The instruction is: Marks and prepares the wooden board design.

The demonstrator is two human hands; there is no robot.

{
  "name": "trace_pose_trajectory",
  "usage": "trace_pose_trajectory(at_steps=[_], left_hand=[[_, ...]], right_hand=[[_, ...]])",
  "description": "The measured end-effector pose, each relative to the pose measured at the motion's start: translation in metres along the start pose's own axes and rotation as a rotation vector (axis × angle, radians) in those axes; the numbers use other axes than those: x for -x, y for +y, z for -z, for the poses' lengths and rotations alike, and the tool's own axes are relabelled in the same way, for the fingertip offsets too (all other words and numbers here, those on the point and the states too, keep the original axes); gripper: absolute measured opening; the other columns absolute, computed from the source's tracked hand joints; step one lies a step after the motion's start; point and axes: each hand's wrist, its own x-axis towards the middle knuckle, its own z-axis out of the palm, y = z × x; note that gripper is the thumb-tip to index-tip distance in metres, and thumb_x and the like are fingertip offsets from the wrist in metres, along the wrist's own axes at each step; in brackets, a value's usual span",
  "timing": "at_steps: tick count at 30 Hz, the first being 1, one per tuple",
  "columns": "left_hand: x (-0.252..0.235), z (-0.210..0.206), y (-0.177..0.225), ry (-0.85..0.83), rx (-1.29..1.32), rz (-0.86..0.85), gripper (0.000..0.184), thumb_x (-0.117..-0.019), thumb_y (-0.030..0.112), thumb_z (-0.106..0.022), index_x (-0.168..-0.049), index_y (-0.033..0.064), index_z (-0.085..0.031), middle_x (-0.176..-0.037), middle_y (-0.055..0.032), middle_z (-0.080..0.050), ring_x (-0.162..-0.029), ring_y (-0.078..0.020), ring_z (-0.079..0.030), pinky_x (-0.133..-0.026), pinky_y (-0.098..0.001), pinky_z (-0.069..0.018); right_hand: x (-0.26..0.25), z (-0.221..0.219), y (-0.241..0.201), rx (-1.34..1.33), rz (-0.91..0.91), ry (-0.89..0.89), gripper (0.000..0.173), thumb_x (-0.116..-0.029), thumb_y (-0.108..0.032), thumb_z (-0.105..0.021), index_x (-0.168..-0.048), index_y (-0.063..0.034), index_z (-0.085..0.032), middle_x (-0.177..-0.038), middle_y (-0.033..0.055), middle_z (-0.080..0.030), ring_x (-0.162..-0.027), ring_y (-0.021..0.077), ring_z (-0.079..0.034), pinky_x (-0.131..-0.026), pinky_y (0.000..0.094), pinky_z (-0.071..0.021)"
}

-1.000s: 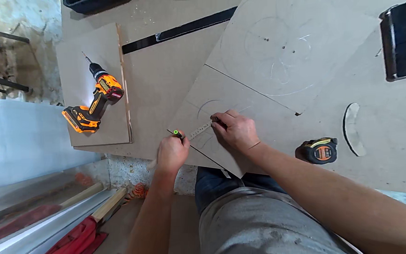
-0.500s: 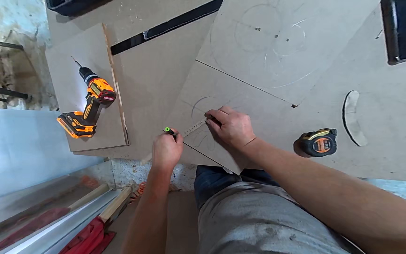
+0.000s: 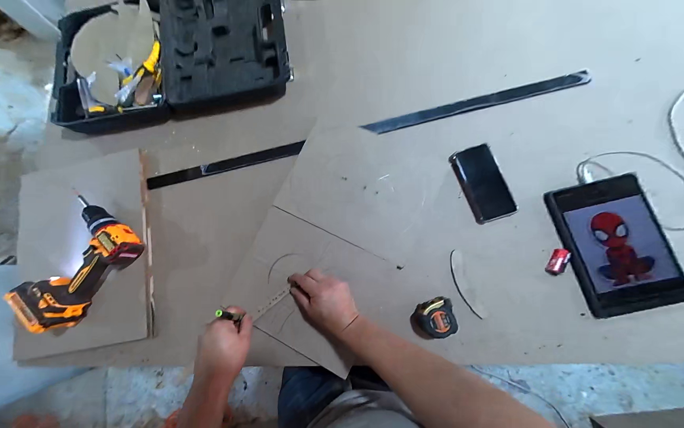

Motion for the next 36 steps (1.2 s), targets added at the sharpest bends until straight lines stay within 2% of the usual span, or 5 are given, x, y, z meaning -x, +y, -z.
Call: trace_pose_trajectory(at_steps=[8,18,24,33,36], left_hand=[[0.004,-0.001,-0.003,-0.005,0.017,0.018,0.022,-0.1028,0.028,-0.058,-0.106,0.015,-0.075,-0.081,-0.005,-0.071,-0.077,-0.0205,-0.069,-0.073,-0.0464,-0.0556],[-0.014,0.007,-0.002,0.119,0.089,0.022,0.023,-0.1028,0.027,-0.061,-0.111,0.0114,-0.075,-0.092,-0.0116,-0.074,-0.087,-0.0287,-0.072,-0.081,-0.0554,-0.0579],[0.003,-0.003,-0.003,0.112,0.076,0.049,0.021,-0.1035,0.031,-0.06,-0.107,0.0155,-0.074,-0.081,-0.0078,-0.072,-0.073,-0.0257,-0.069,-0.068,-0.053,-0.0573],[-0.055,0.022,0.022,0.168,0.096,0.015,0.025,-0.1044,0.03,-0.058,-0.112,0.0115,-0.074,-0.093,-0.012,-0.074,-0.09,-0.03,-0.072,-0.083,-0.0565,-0.0567],[-0.041,0.018,0.014,0.161,0.089,0.026,0.024,-0.1036,0.029,-0.059,-0.11,0.0121,-0.075,-0.088,-0.0111,-0.073,-0.085,-0.0291,-0.071,-0.079,-0.0563,-0.0572]], right_hand=[[0.0,-0.001,-0.003,0.014,0.002,-0.029,0.025,-0.103,-0.038,-0.056,-0.117,-0.0273,-0.074,-0.095,-0.0017,-0.071,-0.076,0.0145,-0.07,-0.058,0.0362,-0.0583],[0.0,0.003,-0.003,-0.018,0.033,-0.02,0.026,-0.1027,-0.035,-0.058,-0.119,-0.0224,-0.074,-0.098,0.004,-0.072,-0.079,0.0213,-0.072,-0.06,0.042,-0.0589],[0.001,0.003,-0.001,-0.026,0.03,-0.016,0.026,-0.1023,-0.035,-0.059,-0.119,-0.0225,-0.074,-0.099,0.0035,-0.072,-0.08,0.021,-0.072,-0.061,0.0415,-0.0586],[0.001,0.001,0.0,-0.02,0.032,-0.016,0.027,-0.1032,-0.036,-0.057,-0.119,-0.0223,-0.073,-0.098,0.0034,-0.071,-0.079,0.0209,-0.071,-0.059,0.0411,-0.0578],[0.002,0.001,0.0,0.013,0.067,0.002,0.029,-0.103,-0.037,-0.058,-0.122,-0.0215,-0.072,-0.114,0.0041,-0.07,-0.096,0.0219,-0.071,-0.074,0.0402,-0.0604]])
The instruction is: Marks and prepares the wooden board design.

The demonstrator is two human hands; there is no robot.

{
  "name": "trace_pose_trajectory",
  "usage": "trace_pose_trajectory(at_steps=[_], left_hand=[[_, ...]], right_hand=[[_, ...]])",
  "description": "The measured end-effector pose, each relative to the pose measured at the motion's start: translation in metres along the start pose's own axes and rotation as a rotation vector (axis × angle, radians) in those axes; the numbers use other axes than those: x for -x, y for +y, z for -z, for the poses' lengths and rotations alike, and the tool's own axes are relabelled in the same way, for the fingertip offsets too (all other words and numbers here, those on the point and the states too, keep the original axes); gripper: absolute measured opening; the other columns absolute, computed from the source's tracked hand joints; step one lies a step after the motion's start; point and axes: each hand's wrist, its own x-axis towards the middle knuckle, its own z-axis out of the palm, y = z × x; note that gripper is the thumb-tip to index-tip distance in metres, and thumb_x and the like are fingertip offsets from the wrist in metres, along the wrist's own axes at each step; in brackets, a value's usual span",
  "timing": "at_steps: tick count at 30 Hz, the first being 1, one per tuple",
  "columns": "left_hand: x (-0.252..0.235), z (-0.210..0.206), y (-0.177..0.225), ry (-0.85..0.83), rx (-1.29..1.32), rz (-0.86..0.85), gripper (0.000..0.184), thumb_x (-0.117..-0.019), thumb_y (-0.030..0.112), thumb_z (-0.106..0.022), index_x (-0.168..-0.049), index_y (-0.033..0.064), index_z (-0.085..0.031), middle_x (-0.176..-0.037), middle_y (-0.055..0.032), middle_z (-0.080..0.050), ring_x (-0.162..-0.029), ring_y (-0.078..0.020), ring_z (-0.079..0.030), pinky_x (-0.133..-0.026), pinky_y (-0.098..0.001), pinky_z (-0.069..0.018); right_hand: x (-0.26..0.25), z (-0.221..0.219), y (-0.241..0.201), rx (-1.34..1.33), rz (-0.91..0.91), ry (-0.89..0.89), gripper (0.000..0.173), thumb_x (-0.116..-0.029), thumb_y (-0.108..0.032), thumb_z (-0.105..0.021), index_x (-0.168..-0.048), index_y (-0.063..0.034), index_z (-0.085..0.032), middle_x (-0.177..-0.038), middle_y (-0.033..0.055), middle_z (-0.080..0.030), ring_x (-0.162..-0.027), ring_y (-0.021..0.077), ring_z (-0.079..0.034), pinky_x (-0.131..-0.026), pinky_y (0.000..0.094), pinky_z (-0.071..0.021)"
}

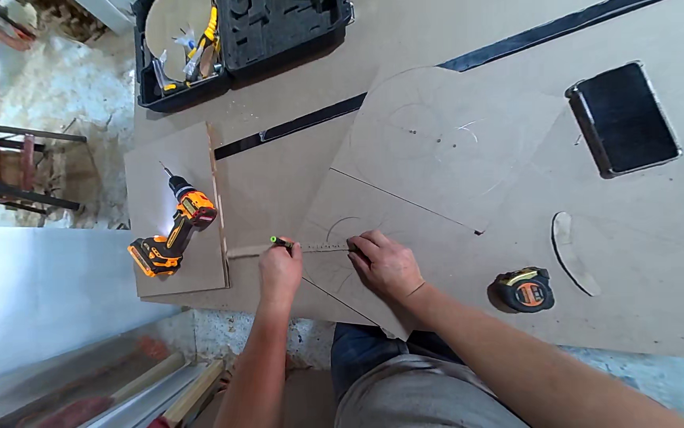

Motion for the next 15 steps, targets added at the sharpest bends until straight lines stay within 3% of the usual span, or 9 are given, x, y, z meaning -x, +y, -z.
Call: trace_pose_trajectory(at_steps=[3,5,7,11,15], left_hand=[[0.027,-0.004,-0.01,-0.017,0.016,-0.008,0.024,-0.1046,0.028,-0.059,-0.111,0.0096,-0.073,-0.086,-0.013,-0.072,-0.08,-0.0302,-0.071,-0.074,-0.0562,-0.0576],[0.036,-0.009,-0.015,0.006,0.024,-0.02,0.023,-0.1045,0.027,-0.06,-0.11,0.0097,-0.074,-0.086,-0.0118,-0.073,-0.078,-0.0276,-0.071,-0.074,-0.0529,-0.0581],[0.032,-0.013,-0.014,0.026,0.041,-0.023,0.024,-0.1046,0.028,-0.06,-0.112,0.0098,-0.074,-0.089,-0.0121,-0.074,-0.081,-0.0276,-0.072,-0.076,-0.0539,-0.0582],[0.001,-0.01,0.004,0.024,0.089,-0.043,0.023,-0.1042,0.027,-0.06,-0.114,0.0107,-0.074,-0.096,-0.0119,-0.075,-0.09,-0.0274,-0.073,-0.085,-0.0539,-0.0577],[0.008,-0.012,-0.003,0.008,0.068,-0.103,0.021,-0.1035,0.028,-0.061,-0.112,0.0134,-0.074,-0.09,-0.009,-0.075,-0.083,-0.0243,-0.073,-0.079,-0.052,-0.0587]], right_hand=[[0.002,0.003,0.002,0.115,0.006,0.02,0.047,-0.1016,-0.048,-0.052,-0.137,-0.0191,-0.064,-0.145,0.0078,-0.058,-0.129,0.0284,-0.058,-0.105,0.0501,-0.0457],[0.005,0.004,0.005,0.162,0.013,-0.017,0.061,-0.1029,-0.056,-0.046,-0.146,-0.0142,-0.056,-0.159,0.0077,-0.048,-0.145,0.0278,-0.047,-0.122,0.0565,-0.0297],[0.009,0.004,0.01,0.17,0.048,-0.04,0.065,-0.1035,-0.057,-0.043,-0.15,-0.013,-0.054,-0.16,0.0062,-0.046,-0.148,0.0259,-0.044,-0.124,0.0579,-0.0242],[0.013,0.01,0.019,0.157,0.136,-0.079,0.065,-0.1039,-0.058,-0.043,-0.152,-0.0151,-0.051,-0.16,0.0033,-0.047,-0.148,0.0222,-0.044,-0.125,0.0547,-0.0249],[0.018,0.019,0.029,0.137,0.22,-0.162,0.064,-0.1034,-0.057,-0.044,-0.152,-0.017,-0.052,-0.16,0.0014,-0.047,-0.148,0.02,-0.043,-0.126,0.0507,-0.0259]])
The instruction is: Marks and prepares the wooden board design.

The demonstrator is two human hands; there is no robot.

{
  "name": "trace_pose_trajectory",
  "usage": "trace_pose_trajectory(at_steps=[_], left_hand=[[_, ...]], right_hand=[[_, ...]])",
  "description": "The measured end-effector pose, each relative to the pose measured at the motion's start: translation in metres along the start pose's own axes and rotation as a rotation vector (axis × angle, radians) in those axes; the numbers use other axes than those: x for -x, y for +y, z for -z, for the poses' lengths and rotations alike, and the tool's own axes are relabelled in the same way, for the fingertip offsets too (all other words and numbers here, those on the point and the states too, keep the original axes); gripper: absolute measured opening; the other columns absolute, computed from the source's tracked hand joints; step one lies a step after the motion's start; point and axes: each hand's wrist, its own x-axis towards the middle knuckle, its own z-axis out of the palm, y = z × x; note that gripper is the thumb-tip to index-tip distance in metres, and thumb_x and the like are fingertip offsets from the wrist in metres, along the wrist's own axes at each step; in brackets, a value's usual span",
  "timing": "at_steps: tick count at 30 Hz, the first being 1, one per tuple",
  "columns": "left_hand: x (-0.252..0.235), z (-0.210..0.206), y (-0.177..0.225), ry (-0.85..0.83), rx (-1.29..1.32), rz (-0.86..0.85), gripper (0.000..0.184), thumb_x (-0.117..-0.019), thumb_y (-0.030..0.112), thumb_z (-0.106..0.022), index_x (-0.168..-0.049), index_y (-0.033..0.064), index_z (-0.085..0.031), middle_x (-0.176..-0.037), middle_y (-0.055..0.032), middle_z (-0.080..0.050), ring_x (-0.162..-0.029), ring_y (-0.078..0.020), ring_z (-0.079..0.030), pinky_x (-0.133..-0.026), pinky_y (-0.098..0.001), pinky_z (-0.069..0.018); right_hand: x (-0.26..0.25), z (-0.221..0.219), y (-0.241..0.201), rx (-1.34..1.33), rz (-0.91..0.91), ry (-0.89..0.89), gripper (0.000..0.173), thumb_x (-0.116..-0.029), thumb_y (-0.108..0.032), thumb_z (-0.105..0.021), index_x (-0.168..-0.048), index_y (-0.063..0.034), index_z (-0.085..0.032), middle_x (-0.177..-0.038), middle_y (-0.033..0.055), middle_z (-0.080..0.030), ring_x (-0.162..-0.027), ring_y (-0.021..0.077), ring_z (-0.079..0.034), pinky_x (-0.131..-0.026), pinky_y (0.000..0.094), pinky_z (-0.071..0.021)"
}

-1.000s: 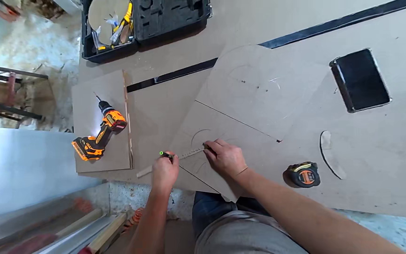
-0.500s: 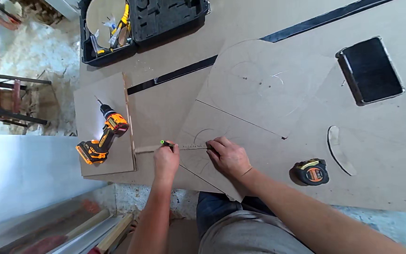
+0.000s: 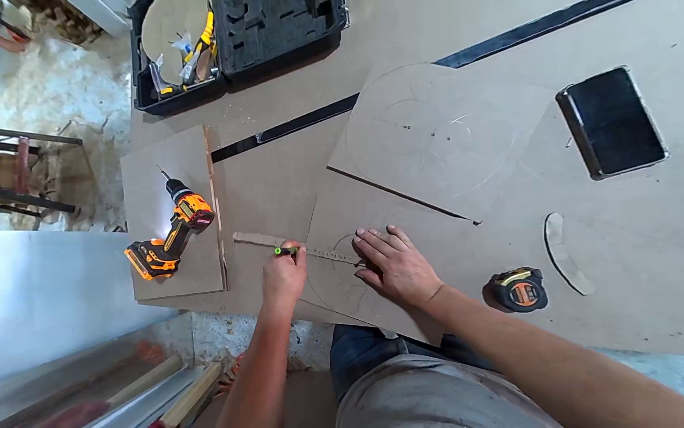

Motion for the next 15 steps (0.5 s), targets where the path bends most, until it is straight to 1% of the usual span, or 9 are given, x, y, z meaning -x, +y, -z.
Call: trace_pose_trajectory(at_steps=[3,5,7,9,11,13,15], left_hand=[[0.032,-0.006,-0.019,-0.011,-0.008,-0.002,0.022,-0.1041,0.03,-0.061,-0.112,0.0142,-0.074,-0.086,-0.0075,-0.074,-0.075,-0.0227,-0.07,-0.072,-0.0507,-0.0593],[0.042,-0.011,-0.026,-0.002,0.024,0.005,0.019,-0.103,0.028,-0.064,-0.111,0.0143,-0.074,-0.087,-0.005,-0.074,-0.075,-0.0189,-0.071,-0.073,-0.0466,-0.0602],[0.036,-0.012,-0.023,0.013,0.059,0.0,0.019,-0.1027,0.027,-0.064,-0.111,0.0119,-0.074,-0.089,-0.007,-0.075,-0.078,-0.0203,-0.072,-0.075,-0.0483,-0.0608],[0.016,-0.01,-0.01,0.015,0.087,-0.006,0.02,-0.1024,0.025,-0.064,-0.111,0.0103,-0.074,-0.091,-0.0087,-0.076,-0.082,-0.0225,-0.074,-0.079,-0.0507,-0.0605],[-0.004,-0.009,0.006,0.001,0.082,-0.036,0.021,-0.1032,0.025,-0.062,-0.112,0.0107,-0.074,-0.092,-0.0086,-0.076,-0.085,-0.0225,-0.074,-0.082,-0.0499,-0.0605],[-0.013,-0.008,0.017,0.014,0.034,-0.089,0.019,-0.1026,0.025,-0.062,-0.111,0.0123,-0.074,-0.09,-0.0079,-0.075,-0.082,-0.0217,-0.073,-0.08,-0.0487,-0.06],[-0.007,-0.006,0.017,0.023,-0.01,-0.09,0.019,-0.1024,0.025,-0.062,-0.109,0.0124,-0.074,-0.087,-0.0086,-0.074,-0.08,-0.0233,-0.072,-0.077,-0.0497,-0.0589]], right_hand=[[0.008,0.001,0.005,-0.024,0.079,-0.005,0.061,-0.1031,-0.056,-0.045,-0.149,-0.0183,-0.056,-0.159,0.0001,-0.049,-0.147,0.0186,-0.044,-0.126,0.0483,-0.0267],[0.01,0.002,0.007,-0.033,0.096,-0.006,0.059,-0.1031,-0.056,-0.046,-0.147,-0.0181,-0.058,-0.158,0.0005,-0.05,-0.147,0.0189,-0.045,-0.126,0.0485,-0.0271],[0.01,0.003,0.007,-0.039,0.1,-0.017,0.058,-0.1032,-0.055,-0.046,-0.146,-0.0175,-0.059,-0.159,0.0013,-0.049,-0.147,0.0197,-0.045,-0.126,0.0492,-0.027],[0.009,0.003,0.007,-0.045,0.1,-0.023,0.059,-0.1034,-0.055,-0.046,-0.146,-0.0171,-0.059,-0.159,0.0014,-0.049,-0.147,0.0195,-0.045,-0.126,0.0491,-0.0266],[0.009,0.003,0.007,-0.046,0.096,-0.026,0.059,-0.1035,-0.055,-0.045,-0.146,-0.0173,-0.059,-0.159,0.0013,-0.049,-0.147,0.0191,-0.044,-0.126,0.0489,-0.0262],[0.009,0.003,0.007,-0.044,0.09,-0.037,0.06,-0.1032,-0.056,-0.045,-0.147,-0.0181,-0.058,-0.16,0.0008,-0.048,-0.148,0.0187,-0.043,-0.127,0.0489,-0.0253],[0.01,0.003,0.006,-0.049,0.085,-0.038,0.06,-0.1029,-0.057,-0.045,-0.147,-0.0181,-0.058,-0.16,0.0006,-0.048,-0.149,0.0188,-0.042,-0.127,0.049,-0.0248]])
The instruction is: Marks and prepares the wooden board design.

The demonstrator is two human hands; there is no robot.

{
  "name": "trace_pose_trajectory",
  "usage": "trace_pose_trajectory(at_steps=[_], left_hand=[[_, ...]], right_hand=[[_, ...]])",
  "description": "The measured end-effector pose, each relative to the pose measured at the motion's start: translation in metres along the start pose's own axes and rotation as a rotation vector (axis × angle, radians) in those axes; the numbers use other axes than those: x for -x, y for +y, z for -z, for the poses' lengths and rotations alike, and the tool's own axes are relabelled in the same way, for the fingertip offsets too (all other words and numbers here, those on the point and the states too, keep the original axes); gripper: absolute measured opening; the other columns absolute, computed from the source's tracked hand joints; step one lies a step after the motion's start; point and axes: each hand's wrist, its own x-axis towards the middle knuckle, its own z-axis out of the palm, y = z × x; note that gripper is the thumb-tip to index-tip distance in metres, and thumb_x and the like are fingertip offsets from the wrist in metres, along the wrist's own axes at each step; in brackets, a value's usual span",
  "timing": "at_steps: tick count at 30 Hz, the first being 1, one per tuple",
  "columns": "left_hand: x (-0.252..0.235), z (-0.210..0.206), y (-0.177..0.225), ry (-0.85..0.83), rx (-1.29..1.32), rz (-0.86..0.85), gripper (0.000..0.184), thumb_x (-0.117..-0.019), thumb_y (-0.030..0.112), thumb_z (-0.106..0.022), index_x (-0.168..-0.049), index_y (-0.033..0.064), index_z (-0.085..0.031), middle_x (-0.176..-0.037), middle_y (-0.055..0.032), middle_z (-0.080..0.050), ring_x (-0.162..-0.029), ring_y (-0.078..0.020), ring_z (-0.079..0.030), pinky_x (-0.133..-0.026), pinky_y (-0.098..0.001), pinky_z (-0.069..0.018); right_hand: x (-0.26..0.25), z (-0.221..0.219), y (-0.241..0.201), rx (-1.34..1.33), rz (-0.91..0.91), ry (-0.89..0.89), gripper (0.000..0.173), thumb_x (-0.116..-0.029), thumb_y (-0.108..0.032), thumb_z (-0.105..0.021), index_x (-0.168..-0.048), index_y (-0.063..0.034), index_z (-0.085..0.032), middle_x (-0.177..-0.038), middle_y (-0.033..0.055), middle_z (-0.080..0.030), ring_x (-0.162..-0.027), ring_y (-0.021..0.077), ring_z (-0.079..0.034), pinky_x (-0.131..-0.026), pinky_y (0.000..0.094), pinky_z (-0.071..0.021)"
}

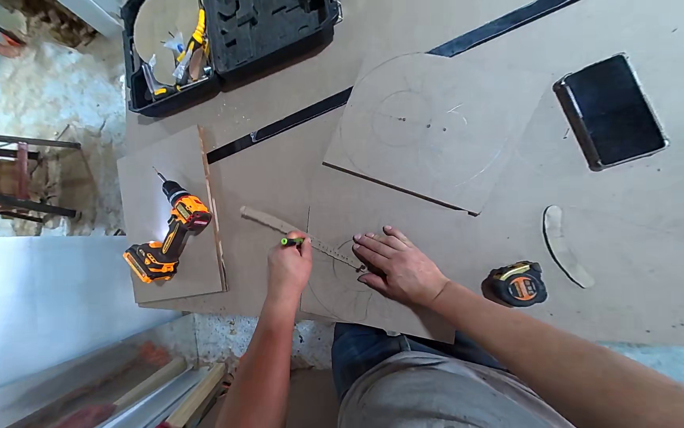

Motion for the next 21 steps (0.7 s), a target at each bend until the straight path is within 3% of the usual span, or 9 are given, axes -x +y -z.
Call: trace_pose_trajectory(at_steps=[3,6,10,13,21], left_hand=[[0.02,0.001,-0.013,-0.007,-0.032,0.03,0.022,-0.104,0.027,-0.061,-0.113,0.011,-0.074,-0.092,-0.0117,-0.075,-0.083,-0.0273,-0.073,-0.078,-0.0542,-0.0593],[0.014,-0.006,-0.014,0.019,-0.006,0.028,0.021,-0.103,0.026,-0.063,-0.111,0.0112,-0.075,-0.091,-0.0101,-0.075,-0.082,-0.0251,-0.073,-0.078,-0.0525,-0.059],[-0.025,-0.012,0.027,-0.004,0.022,-0.035,0.023,-0.1036,0.025,-0.061,-0.112,0.0085,-0.074,-0.094,-0.0112,-0.075,-0.088,-0.0256,-0.073,-0.084,-0.0521,-0.0586],[-0.037,-0.018,0.051,-0.005,0.019,-0.111,0.022,-0.1035,0.025,-0.06,-0.111,0.0101,-0.074,-0.092,-0.0099,-0.075,-0.085,-0.0239,-0.073,-0.081,-0.0494,-0.0589],[-0.028,-0.019,0.03,0.018,0.061,-0.053,0.021,-0.1036,0.025,-0.062,-0.111,0.0089,-0.074,-0.091,-0.0086,-0.076,-0.084,-0.0216,-0.075,-0.083,-0.0492,-0.061]], right_hand=[[-0.001,-0.001,0.0,-0.001,-0.008,0.007,0.06,-0.1029,-0.056,-0.045,-0.147,-0.0184,-0.058,-0.16,-0.0002,-0.048,-0.149,0.0185,-0.042,-0.127,0.0487,-0.0244],[0.001,-0.002,0.0,-0.007,-0.012,0.011,0.059,-0.1029,-0.055,-0.046,-0.147,-0.018,-0.058,-0.159,-0.0002,-0.048,-0.148,0.0185,-0.043,-0.127,0.0483,-0.0249],[-0.001,-0.002,0.001,-0.025,-0.011,0.016,0.059,-0.1021,-0.055,-0.049,-0.145,-0.0169,-0.059,-0.158,0.0009,-0.05,-0.147,0.0183,-0.044,-0.127,0.048,-0.025],[0.0,-0.003,0.002,-0.028,-0.009,0.023,0.059,-0.102,-0.056,-0.048,-0.145,-0.0171,-0.059,-0.158,0.001,-0.05,-0.147,0.0176,-0.044,-0.127,0.0473,-0.0243],[0.0,-0.002,0.0,-0.035,-0.024,0.017,0.058,-0.1018,-0.056,-0.049,-0.143,-0.0175,-0.061,-0.157,0.0011,-0.05,-0.148,0.0184,-0.043,-0.128,0.0482,-0.0235]])
